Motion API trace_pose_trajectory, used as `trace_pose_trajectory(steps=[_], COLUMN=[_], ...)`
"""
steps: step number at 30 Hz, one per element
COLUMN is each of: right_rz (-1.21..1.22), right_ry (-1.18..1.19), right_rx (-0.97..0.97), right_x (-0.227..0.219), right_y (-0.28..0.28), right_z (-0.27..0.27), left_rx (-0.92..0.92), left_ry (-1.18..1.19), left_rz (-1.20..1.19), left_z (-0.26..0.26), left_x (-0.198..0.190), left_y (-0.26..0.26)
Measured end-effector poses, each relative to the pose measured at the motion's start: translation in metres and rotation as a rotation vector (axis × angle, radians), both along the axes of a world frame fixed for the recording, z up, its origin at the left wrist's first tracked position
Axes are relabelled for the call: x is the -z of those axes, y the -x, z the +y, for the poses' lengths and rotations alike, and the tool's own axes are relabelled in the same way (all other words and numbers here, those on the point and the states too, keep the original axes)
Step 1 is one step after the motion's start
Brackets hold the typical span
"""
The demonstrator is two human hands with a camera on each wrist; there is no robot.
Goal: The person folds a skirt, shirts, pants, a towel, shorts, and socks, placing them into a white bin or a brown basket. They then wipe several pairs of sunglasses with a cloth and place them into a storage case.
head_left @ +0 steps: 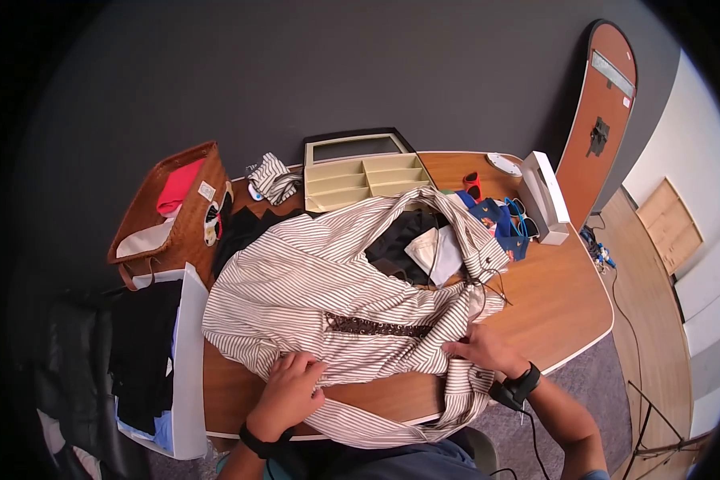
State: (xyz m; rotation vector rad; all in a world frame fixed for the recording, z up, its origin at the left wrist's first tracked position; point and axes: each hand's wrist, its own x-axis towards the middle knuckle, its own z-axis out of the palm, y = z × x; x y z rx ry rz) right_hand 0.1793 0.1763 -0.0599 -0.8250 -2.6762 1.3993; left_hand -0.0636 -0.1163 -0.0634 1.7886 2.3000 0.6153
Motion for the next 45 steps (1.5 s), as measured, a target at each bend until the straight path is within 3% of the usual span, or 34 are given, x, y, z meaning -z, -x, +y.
trace_pose_trajectory(steps=[1,3,5,7,9,11,13,14,15,17,18,19,21,22,23,25,29,32,36,39,41,43,45], right_rz=[-0.001,0.273,0.227,0.600,0.641,0.682,0.565,0.309,0.049,-0.443,-0.310,-0.373,-0.438,-0.187,-0.106,0.050,-0.087,-0.141,-0.047,-0.024,-0.008,-0.131,-0.356], right_ry=[0.000,0.408,0.514,0.888,0.871,0.857,0.877,0.873,0.840,0.685,0.567,0.360,0.080,0.093,-0.225,-0.554,-0.679,-0.541,-0.418,-0.536,-0.554,-0.567,-0.807], right_rx=[0.000,0.057,0.145,0.146,0.165,0.181,0.142,-0.041,-0.173,-0.469,-0.615,-0.654,-0.490,-0.266,-0.066,0.081,-0.045,-0.204,-0.079,-0.008,0.005,-0.028,-0.264], right_x=[-0.001,-0.014,-0.020,-0.055,-0.100,-0.117,-0.110,-0.092,-0.082,-0.069,-0.060,-0.064,-0.064,-0.057,-0.053,-0.040,-0.021,-0.019,-0.026,-0.044,-0.056,-0.048,-0.050], right_y=[-0.001,0.000,-0.003,-0.004,-0.013,-0.023,-0.054,-0.079,-0.084,-0.081,-0.077,-0.073,-0.068,-0.063,-0.051,-0.029,-0.011,-0.010,-0.014,-0.010,-0.004,0.002,0.016], right_z=[0.002,0.007,0.021,0.013,-0.005,-0.018,-0.028,-0.015,-0.008,-0.005,-0.014,-0.016,-0.001,0.003,0.003,0.001,0.006,0.004,0.031,0.076,0.107,0.127,0.127], left_rx=[-0.022,-0.012,0.040,0.008,-0.065,-0.055,-0.040,-0.006,-0.011,0.060,0.115,0.114,0.102,0.013,-0.173,-0.287,-0.295,-0.301,-0.210,-0.150,-0.123,-0.136,-0.123], left_ry=[0.038,0.017,0.011,-0.075,-0.145,-0.175,-0.094,-0.012,-0.012,0.247,0.281,0.284,0.227,0.097,0.083,-0.141,-0.212,-0.142,-0.144,-0.014,-0.114,-0.140,-0.054], left_rz=[0.026,0.057,-0.034,-0.054,-0.048,-0.012,-0.037,-0.063,-0.066,-0.312,-0.254,-0.251,-0.466,-0.502,-0.487,-0.314,-0.038,0.008,0.053,-0.155,-0.174,-0.343,-0.355], left_z=[0.000,-0.003,-0.002,0.001,0.001,-0.008,-0.021,-0.030,-0.035,-0.044,-0.048,-0.048,-0.043,-0.038,-0.029,-0.009,0.026,0.059,0.105,0.128,0.136,0.135,0.136], left_x=[0.006,0.010,0.004,-0.029,-0.060,-0.077,-0.090,-0.091,-0.086,-0.072,-0.059,-0.054,-0.052,-0.053,-0.064,-0.064,-0.047,-0.040,-0.040,-0.036,-0.037,-0.048,-0.040], left_y=[0.001,0.006,0.015,0.011,0.009,0.010,0.008,0.007,0.007,0.009,0.013,0.022,0.042,0.054,0.064,0.097,0.161,0.178,0.174,0.185,0.186,0.178,0.183])
